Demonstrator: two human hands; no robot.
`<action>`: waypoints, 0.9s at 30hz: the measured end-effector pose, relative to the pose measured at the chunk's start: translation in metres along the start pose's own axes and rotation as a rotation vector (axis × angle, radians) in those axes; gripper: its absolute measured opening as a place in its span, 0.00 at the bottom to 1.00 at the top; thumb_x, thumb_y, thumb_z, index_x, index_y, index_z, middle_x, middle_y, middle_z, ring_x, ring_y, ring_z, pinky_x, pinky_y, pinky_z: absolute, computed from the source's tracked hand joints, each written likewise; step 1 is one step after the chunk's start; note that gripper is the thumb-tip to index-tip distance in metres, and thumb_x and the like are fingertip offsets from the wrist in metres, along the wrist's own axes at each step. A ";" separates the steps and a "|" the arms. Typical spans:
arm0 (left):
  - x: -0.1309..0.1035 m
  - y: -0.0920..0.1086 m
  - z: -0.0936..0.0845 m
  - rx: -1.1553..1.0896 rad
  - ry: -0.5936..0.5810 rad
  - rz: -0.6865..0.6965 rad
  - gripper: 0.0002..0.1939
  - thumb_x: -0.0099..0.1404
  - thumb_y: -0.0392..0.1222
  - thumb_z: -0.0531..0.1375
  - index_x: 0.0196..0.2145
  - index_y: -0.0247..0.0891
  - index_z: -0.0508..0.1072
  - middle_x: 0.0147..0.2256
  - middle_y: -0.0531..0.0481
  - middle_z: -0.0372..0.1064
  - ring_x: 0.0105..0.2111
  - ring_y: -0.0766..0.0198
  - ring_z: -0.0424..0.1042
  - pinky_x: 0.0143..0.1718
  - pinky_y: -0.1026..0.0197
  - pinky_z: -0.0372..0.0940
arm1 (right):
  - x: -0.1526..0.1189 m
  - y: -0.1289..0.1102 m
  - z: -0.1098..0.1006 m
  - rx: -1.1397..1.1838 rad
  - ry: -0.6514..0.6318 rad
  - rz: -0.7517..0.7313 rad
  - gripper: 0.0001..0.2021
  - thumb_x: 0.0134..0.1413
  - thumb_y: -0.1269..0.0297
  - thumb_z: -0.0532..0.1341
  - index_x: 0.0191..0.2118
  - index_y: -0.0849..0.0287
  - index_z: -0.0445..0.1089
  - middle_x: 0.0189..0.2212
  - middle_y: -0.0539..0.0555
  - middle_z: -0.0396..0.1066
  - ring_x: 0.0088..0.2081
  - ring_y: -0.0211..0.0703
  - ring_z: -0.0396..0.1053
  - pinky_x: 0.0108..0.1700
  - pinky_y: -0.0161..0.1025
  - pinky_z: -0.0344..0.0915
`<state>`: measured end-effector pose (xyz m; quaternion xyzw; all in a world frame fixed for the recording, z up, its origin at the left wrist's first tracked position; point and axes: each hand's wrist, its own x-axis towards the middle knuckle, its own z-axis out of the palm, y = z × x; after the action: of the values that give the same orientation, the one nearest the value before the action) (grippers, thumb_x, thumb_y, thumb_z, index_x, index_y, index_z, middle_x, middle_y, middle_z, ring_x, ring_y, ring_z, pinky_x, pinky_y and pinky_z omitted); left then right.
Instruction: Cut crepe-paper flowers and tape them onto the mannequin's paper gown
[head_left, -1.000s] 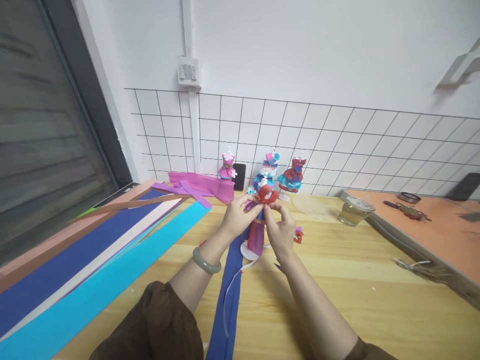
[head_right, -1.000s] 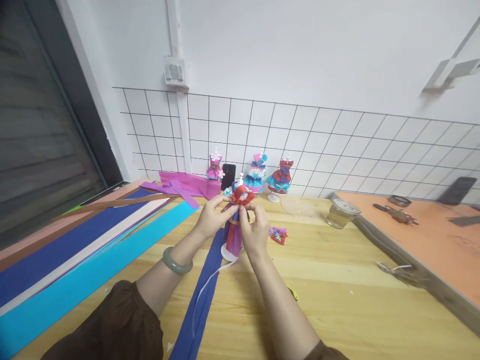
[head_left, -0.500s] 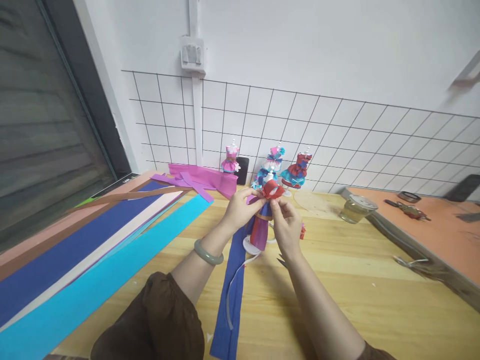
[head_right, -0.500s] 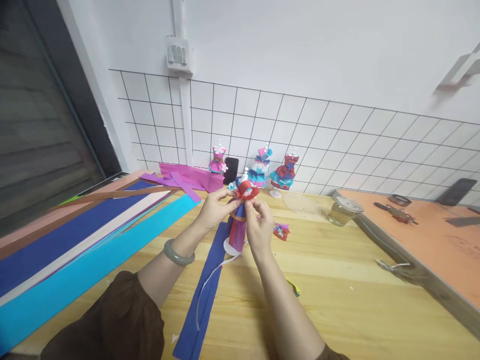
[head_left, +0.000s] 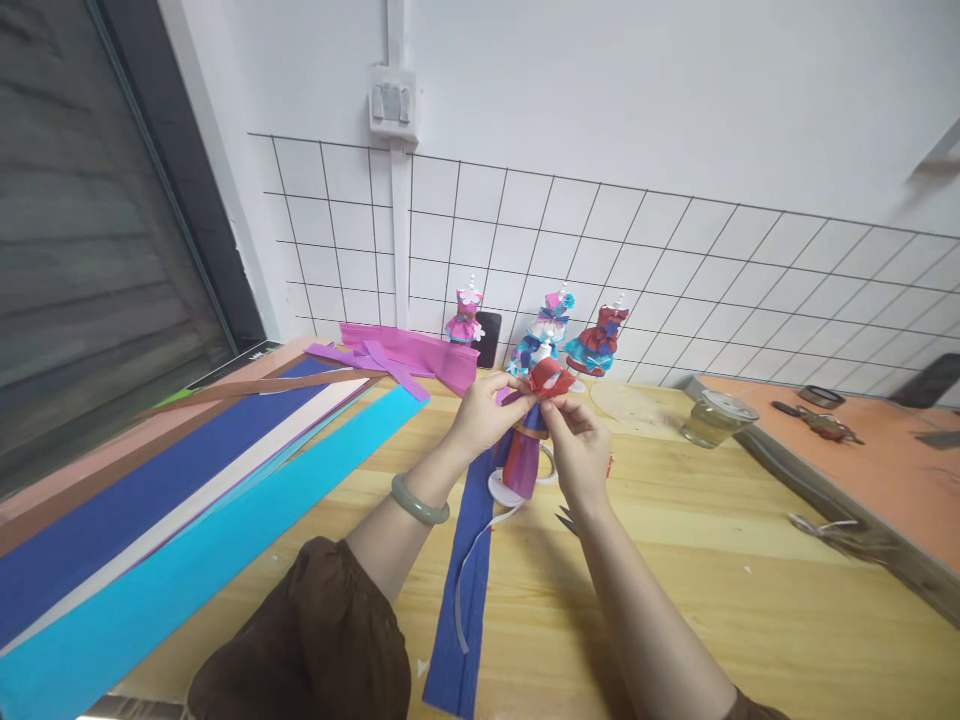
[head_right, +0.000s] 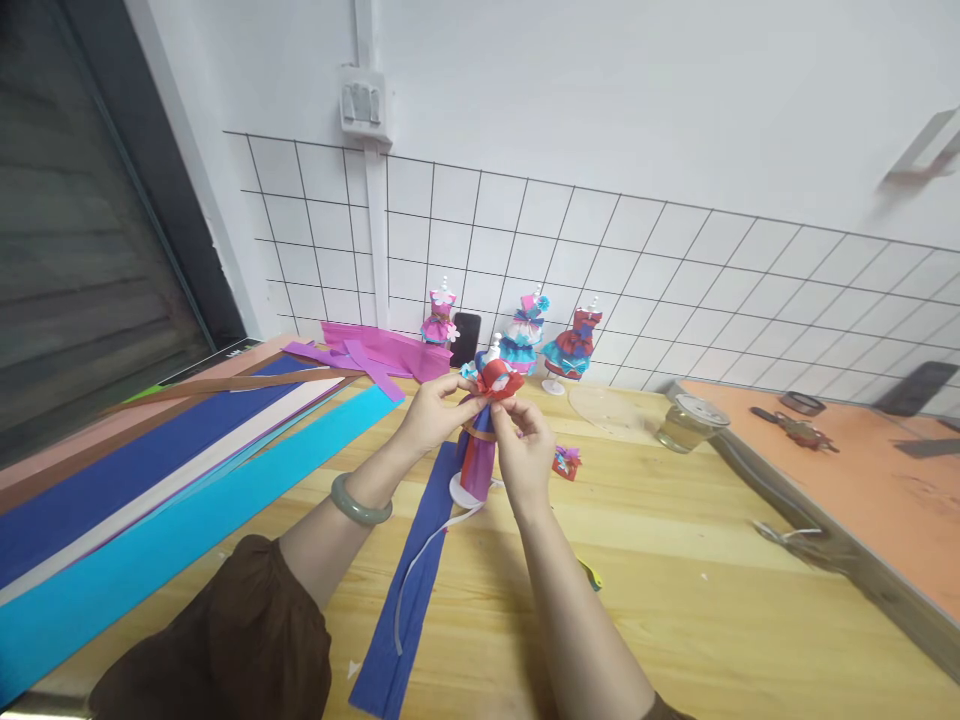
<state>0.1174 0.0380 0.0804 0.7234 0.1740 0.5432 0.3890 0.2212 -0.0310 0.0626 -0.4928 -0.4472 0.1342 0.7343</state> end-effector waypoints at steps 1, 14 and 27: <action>0.000 0.000 0.000 -0.001 0.004 -0.002 0.07 0.54 0.42 0.60 0.28 0.34 0.71 0.31 0.48 0.71 0.35 0.63 0.69 0.39 0.62 0.61 | 0.000 -0.001 0.000 0.037 0.003 0.031 0.08 0.45 0.61 0.62 0.30 0.59 0.69 0.29 0.51 0.70 0.31 0.40 0.67 0.34 0.37 0.63; 0.002 0.000 -0.003 -0.013 -0.034 -0.013 0.09 0.54 0.43 0.60 0.29 0.34 0.71 0.32 0.48 0.71 0.36 0.63 0.69 0.40 0.61 0.61 | 0.001 0.001 -0.002 0.149 -0.012 0.112 0.07 0.41 0.64 0.64 0.30 0.59 0.71 0.29 0.50 0.71 0.31 0.38 0.66 0.33 0.36 0.62; 0.004 0.011 -0.006 -0.148 -0.038 -0.083 0.07 0.52 0.40 0.62 0.28 0.33 0.72 0.30 0.48 0.71 0.34 0.63 0.69 0.40 0.59 0.62 | 0.004 0.002 0.000 0.055 -0.061 -0.010 0.08 0.44 0.62 0.63 0.33 0.58 0.70 0.34 0.52 0.71 0.34 0.40 0.67 0.35 0.38 0.64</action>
<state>0.1113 0.0356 0.0919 0.6953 0.1559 0.5239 0.4667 0.2236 -0.0273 0.0626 -0.4657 -0.4681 0.1576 0.7343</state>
